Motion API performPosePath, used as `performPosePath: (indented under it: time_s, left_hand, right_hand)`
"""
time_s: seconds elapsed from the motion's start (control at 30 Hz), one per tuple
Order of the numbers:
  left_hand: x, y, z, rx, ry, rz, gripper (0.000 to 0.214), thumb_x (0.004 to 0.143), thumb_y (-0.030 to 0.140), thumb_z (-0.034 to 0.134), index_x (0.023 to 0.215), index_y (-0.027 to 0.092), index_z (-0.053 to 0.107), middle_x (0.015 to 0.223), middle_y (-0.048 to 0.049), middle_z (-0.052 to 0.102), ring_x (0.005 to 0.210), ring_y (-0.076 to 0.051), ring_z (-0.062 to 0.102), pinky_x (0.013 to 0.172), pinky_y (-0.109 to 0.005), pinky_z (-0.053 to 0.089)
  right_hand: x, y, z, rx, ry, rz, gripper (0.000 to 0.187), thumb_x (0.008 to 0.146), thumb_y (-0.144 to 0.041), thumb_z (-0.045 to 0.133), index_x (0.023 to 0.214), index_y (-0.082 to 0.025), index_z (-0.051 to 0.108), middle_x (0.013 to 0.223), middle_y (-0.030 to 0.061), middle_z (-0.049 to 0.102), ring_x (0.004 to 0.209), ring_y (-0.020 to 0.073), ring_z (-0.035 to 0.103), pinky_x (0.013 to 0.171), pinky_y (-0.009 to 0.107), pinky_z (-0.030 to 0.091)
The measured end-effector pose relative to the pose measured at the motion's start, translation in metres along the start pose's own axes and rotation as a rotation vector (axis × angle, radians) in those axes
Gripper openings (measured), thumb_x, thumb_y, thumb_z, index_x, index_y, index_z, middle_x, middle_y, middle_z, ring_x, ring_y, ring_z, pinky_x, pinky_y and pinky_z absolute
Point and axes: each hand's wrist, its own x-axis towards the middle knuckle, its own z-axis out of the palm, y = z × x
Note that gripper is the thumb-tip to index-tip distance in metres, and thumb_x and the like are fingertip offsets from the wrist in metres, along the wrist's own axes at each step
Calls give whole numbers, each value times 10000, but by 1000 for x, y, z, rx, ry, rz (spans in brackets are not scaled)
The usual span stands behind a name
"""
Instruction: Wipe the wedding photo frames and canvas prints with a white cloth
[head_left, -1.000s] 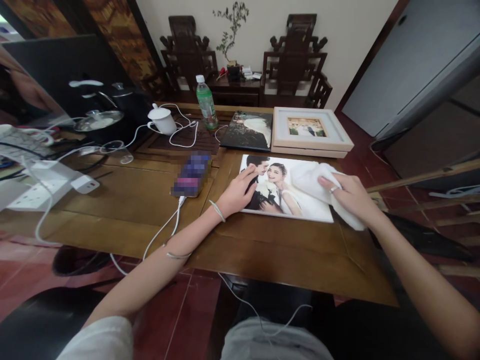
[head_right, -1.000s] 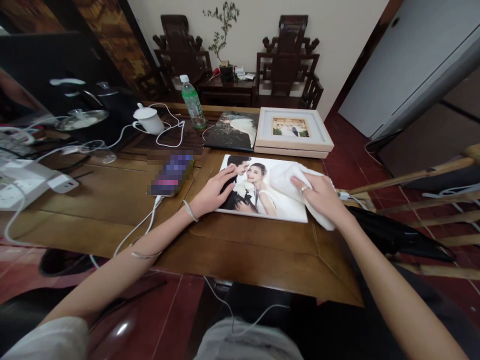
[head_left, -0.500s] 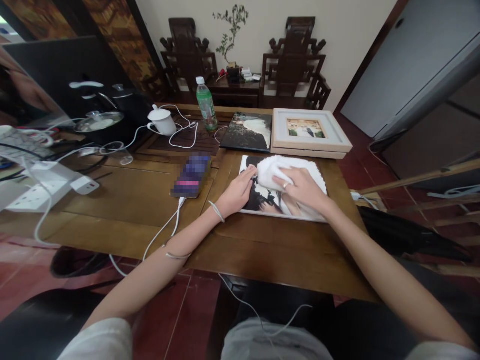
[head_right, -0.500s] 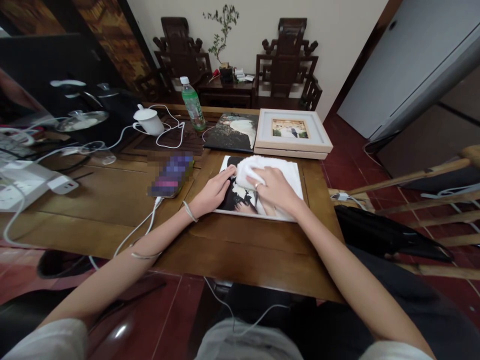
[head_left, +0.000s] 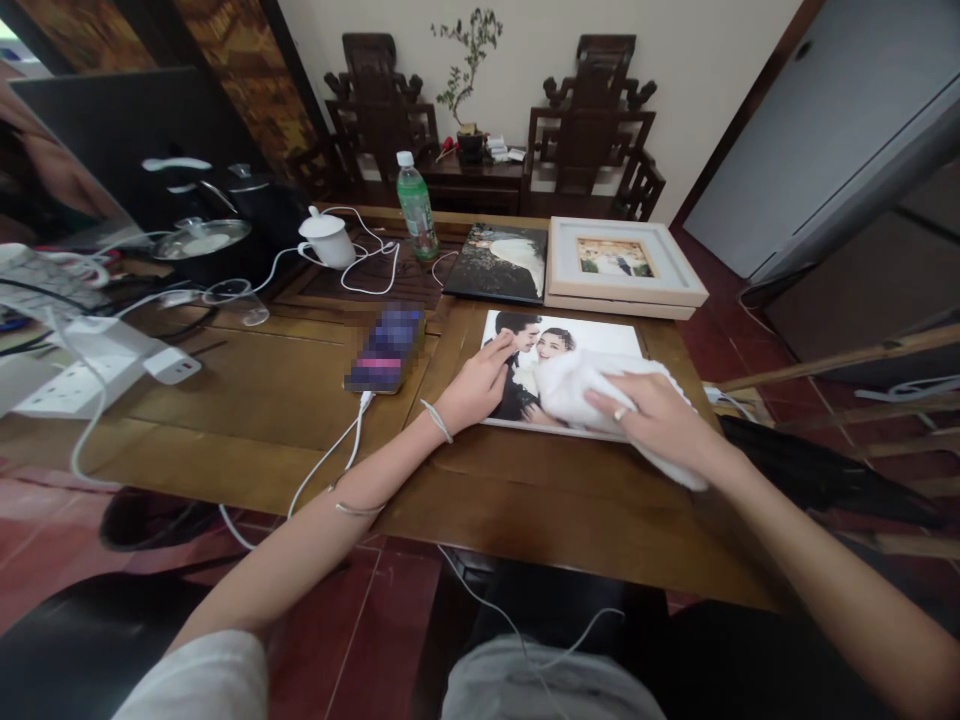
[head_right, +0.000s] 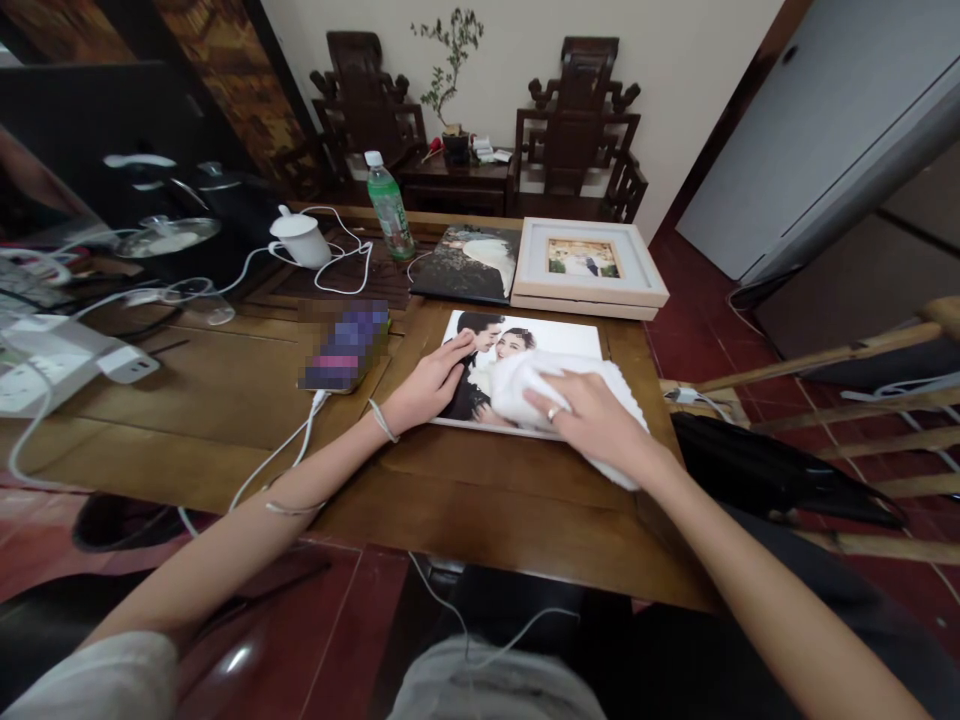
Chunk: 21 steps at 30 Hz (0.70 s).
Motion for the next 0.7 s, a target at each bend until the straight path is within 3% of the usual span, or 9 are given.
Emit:
performPosePath:
  time_s: [0.17, 0.33, 0.47, 0.63, 0.7]
  left_hand:
    - [0, 1, -1, -9, 1, 10, 451, 962, 142, 345, 1374, 120, 527, 1522, -148, 460, 1457, -242, 370, 1227, -477, 285]
    - [-1, 0, -1, -23, 3, 10, 466, 978, 170, 334, 1414, 123, 488, 1531, -143, 449, 1461, -234, 362, 1232, -482, 277]
    - [0, -3, 0, -64, 6, 15, 485, 960, 145, 333, 1420, 132, 484, 1532, -140, 447, 1461, -243, 360, 1230, -505, 273]
    - [1, -2, 1, -43, -1, -2, 491, 948, 134, 315, 1399, 42, 486, 1517, -209, 443, 1453, -263, 373, 1225, -502, 279]
    - [1, -2, 1, -28, -4, -6, 496, 943, 122, 314, 1400, 30, 482, 1518, -211, 441, 1457, -256, 367, 1228, -482, 279]
  right_hand:
    - [69, 34, -5, -10, 170, 119, 362, 914, -434, 460, 637, -208, 518, 683, 32, 631, 677, 203, 555, 684, 310, 380]
    - [107, 35, 11, -28, 264, 77, 309, 915, -376, 461, 658, -215, 518, 696, 58, 629, 702, 225, 546, 709, 325, 379]
    - [87, 14, 26, -70, 236, 38, 276, 931, -322, 431, 740, -197, 585, 712, 66, 636, 702, 222, 563, 720, 322, 395]
    - [16, -24, 42, -100, 125, -53, 268, 903, -229, 438, 1026, -187, 672, 1001, 121, 709, 946, 301, 622, 896, 420, 440]
    - [-10, -37, 45, -81, 61, -107, 271, 886, -188, 439, 1014, -204, 677, 988, 108, 709, 961, 300, 635, 961, 455, 431]
